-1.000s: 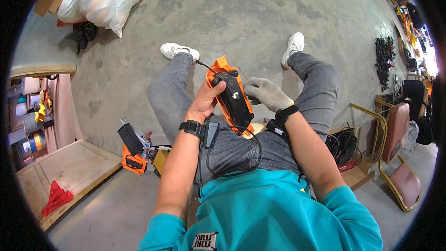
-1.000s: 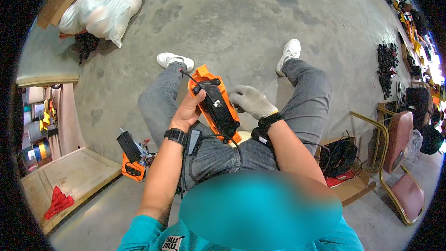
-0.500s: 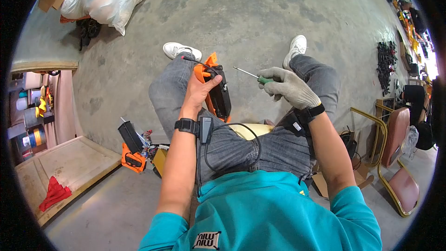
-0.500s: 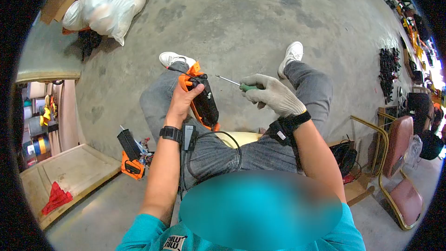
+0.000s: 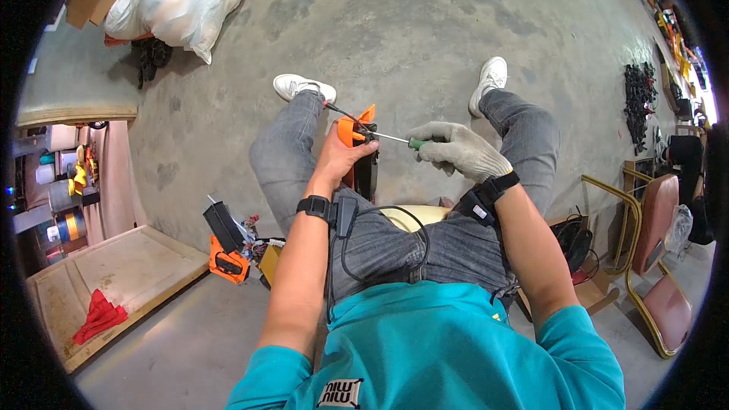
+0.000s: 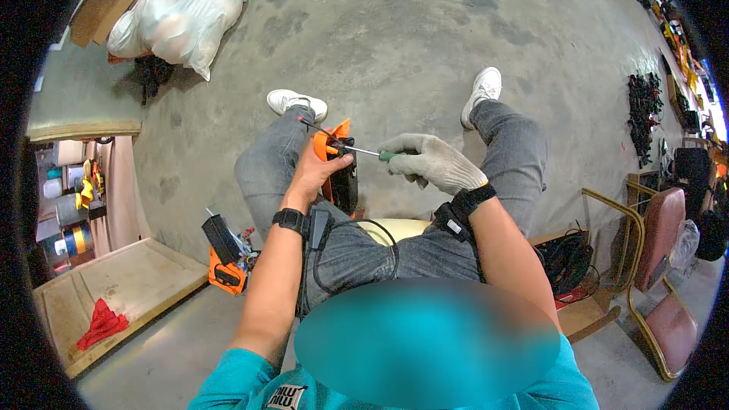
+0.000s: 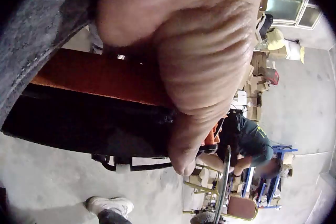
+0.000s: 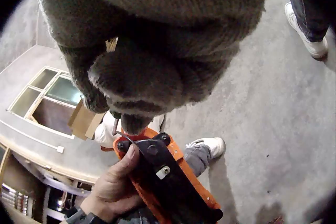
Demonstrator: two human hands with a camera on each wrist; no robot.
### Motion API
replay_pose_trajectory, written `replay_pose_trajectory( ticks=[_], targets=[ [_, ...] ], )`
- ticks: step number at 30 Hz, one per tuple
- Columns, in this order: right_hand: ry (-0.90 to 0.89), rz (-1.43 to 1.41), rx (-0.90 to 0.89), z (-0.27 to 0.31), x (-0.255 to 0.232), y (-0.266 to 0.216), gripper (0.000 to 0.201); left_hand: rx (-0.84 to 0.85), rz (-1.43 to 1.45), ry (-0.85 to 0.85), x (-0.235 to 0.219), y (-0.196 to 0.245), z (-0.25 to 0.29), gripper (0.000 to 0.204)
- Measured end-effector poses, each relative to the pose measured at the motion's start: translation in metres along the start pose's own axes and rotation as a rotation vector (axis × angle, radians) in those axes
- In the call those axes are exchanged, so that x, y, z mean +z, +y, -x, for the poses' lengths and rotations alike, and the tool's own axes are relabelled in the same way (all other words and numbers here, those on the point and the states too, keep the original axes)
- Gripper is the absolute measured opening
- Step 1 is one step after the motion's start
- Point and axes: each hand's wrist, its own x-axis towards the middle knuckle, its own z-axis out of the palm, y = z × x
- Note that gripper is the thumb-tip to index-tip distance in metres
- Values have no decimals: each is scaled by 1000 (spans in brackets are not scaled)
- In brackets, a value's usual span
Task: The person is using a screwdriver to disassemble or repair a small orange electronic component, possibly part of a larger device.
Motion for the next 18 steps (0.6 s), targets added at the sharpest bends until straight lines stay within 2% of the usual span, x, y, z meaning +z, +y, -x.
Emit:
replay_pose_trajectory(
  ticks=[3,6,9,12,14,18],
  targets=[
    [-1,46,2,3,-1,-1,48,33,68,4,2,4,1,68],
    [4,-63,32,3,-2,-9,46,48,133,-5,3,16,6,68],
    [1,-132,54,2,-5,-5,46,135,129,68,8,14,11,67],
    [-9,-29,63,2,-7,-3,48,94,95,46,4,9,7,63],
    [-27,12,109,5,-5,-9,47,-13,68,-4,1,15,6,53],
    [-26,-19,113,4,-5,-5,46,-4,77,24,4,11,1,49]
  ],
)
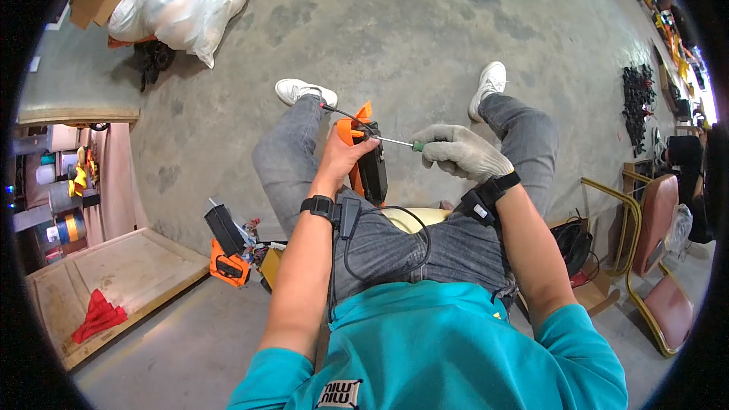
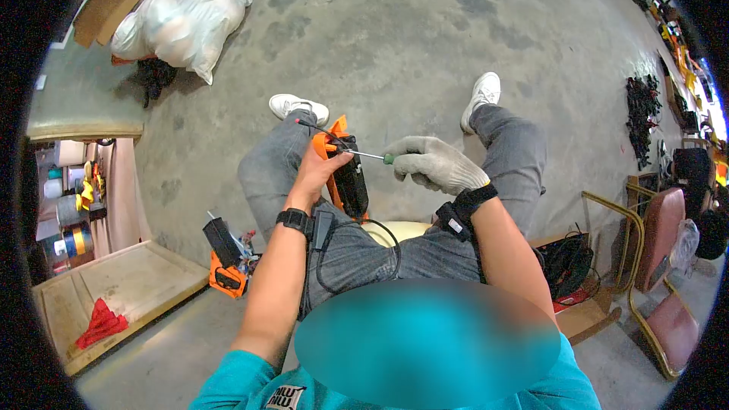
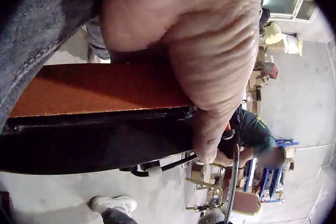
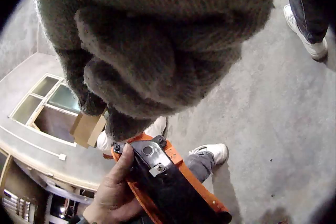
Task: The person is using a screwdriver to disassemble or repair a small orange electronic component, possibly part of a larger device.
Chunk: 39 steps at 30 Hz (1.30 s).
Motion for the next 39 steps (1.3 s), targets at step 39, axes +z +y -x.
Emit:
replay_pose_trajectory(
  ticks=[39],
  targets=[
    [34,-36,3,0,5,-5,42,9,-13,-55,-2,-12,-8,43]
  ],
)
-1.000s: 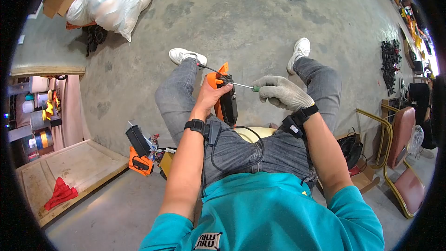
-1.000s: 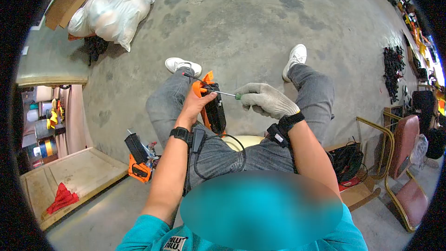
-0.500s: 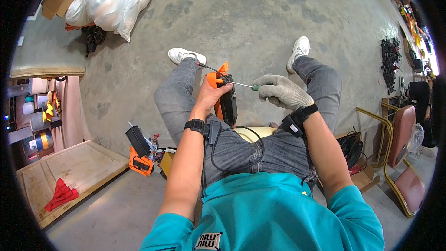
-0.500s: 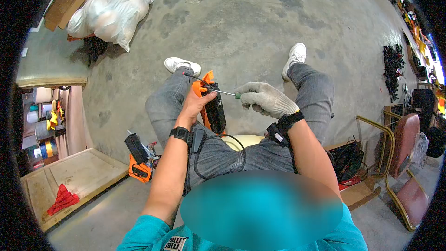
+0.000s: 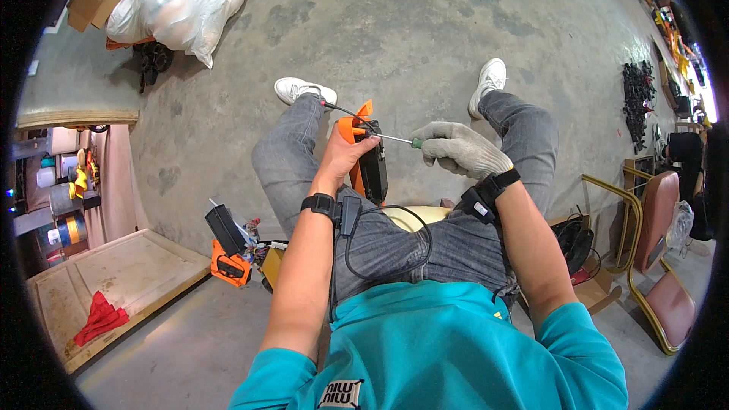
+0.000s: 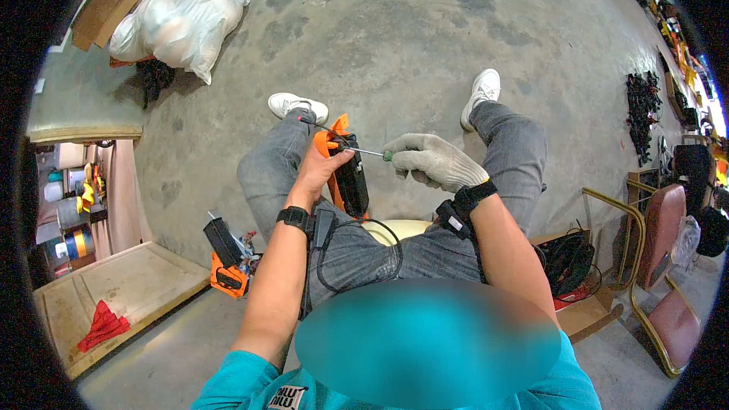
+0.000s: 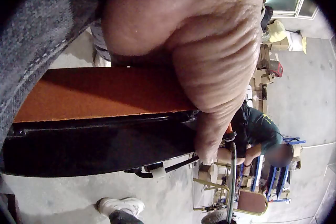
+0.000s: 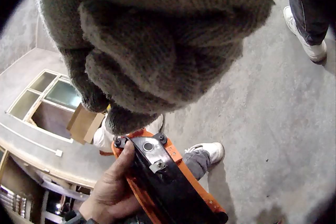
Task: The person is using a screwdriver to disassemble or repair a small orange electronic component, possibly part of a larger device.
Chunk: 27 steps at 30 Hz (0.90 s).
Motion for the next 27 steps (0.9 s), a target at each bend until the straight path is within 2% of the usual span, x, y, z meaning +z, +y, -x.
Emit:
replay_pose_trajectory(
  ticks=[2,6,8,12,14,15,17,18,20,24,27],
  targets=[
    [-6,-2,-3,-1,-1,1,41,-2,0,6,0,-1,-2,51],
    [-23,49,10,-3,-4,4,46,-7,-17,7,0,-1,-2,52],
    [-17,62,17,-2,-3,3,45,-5,-14,30,2,0,0,43],
    [-23,48,7,-2,-4,4,43,10,-46,54,1,-4,-2,42],
    [-31,42,21,-1,-3,1,42,-10,-90,42,0,-4,-2,55],
    [-31,41,21,-2,-3,3,42,-10,-90,42,2,-1,-1,55],
    [-58,-53,20,-5,-5,10,38,106,-136,138,7,4,4,72],
    [-58,-53,20,-4,-6,10,38,106,-136,138,7,7,5,72],
    [-75,-130,48,-2,-6,9,37,88,-168,77,6,11,7,85],
    [-97,-200,123,4,-7,1,35,144,-241,73,3,6,6,82],
    [-143,-338,172,5,-11,5,35,201,-288,132,5,8,10,79]
  ],
)
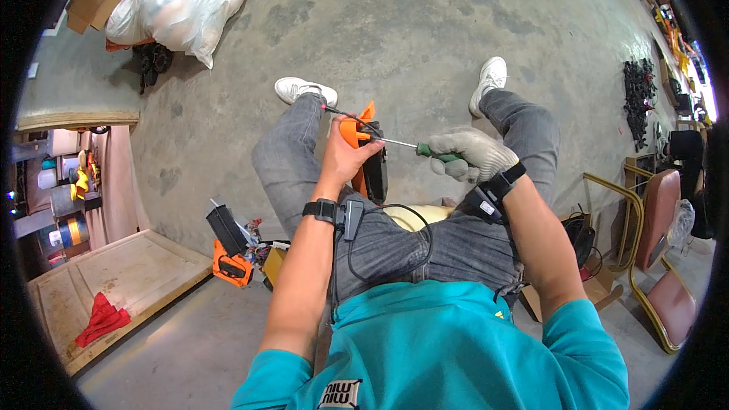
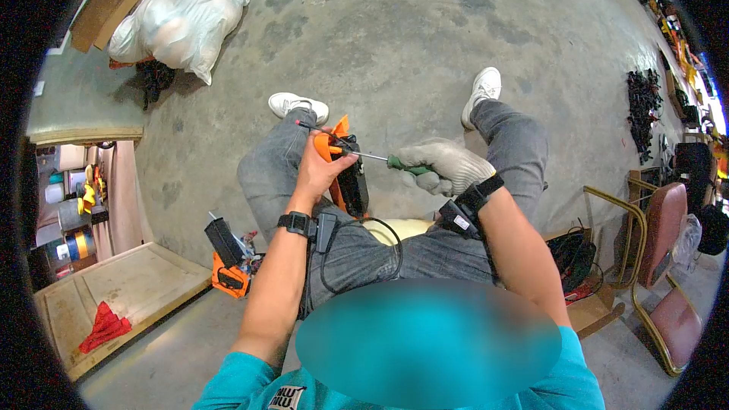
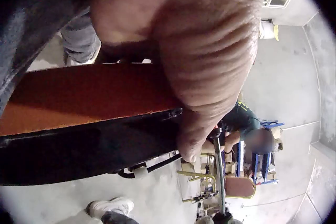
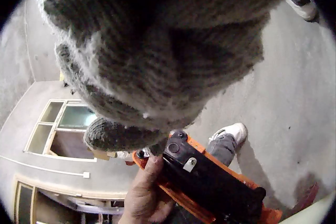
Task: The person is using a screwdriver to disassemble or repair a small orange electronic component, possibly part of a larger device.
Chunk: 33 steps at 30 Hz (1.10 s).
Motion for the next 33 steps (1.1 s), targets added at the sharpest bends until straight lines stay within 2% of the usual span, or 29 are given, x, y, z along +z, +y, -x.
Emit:
replay_pose_trajectory(
  ticks=[3,6,8,9,11,12,14,16,18,19,20,22,23,24,26,27,30,33],
  targets=[
    [-18,-4,52,4,-1,-2,33,17,50,-20,-2,7,4,78],
    [-14,42,89,2,-3,1,31,-21,-30,-46,-4,16,10,74],
    [-71,234,33,-4,-6,2,27,-18,36,-55,-3,17,10,75],
    [-77,241,36,-6,-4,6,27,-20,37,-45,-2,17,10,75],
    [161,857,-622,-7,1,20,26,-14,-75,2,-2,18,10,73],
    [150,856,-617,-5,6,18,26,-23,-76,8,-1,18,11,73],
    [382,1398,-786,4,15,10,23,-48,-101,8,0,22,8,70],
    [390,1411,-758,5,17,6,20,-50,-78,0,0,9,3,69],
    [364,1239,-873,-7,9,18,20,-50,-50,-9,0,4,-1,68],
    [341,1060,-881,-19,6,24,22,-65,-65,-6,-1,6,-1,69],
    [342,1059,-881,-23,-4,26,22,-83,-81,-1,-2,9,0,69],
    [175,480,-176,-16,-3,4,30,-56,-70,2,-1,3,-1,69],
    [120,244,-183,-17,-7,4,33,-50,-80,18,0,8,1,69],
    [125,244,-184,-16,-8,5,33,-43,-89,35,1,10,2,70],
    [208,17,-67,-15,-8,3,36,-26,-122,37,3,5,0,70],
    [206,21,-67,-16,-7,2,36,-16,-157,42,4,5,1,71],
    [289,298,33,-16,-4,0,45,-50,-112,30,5,8,1,68],
    [257,370,-36,-12,-3,-2,46,-62,-153,53,5,9,1,68]
  ],
)
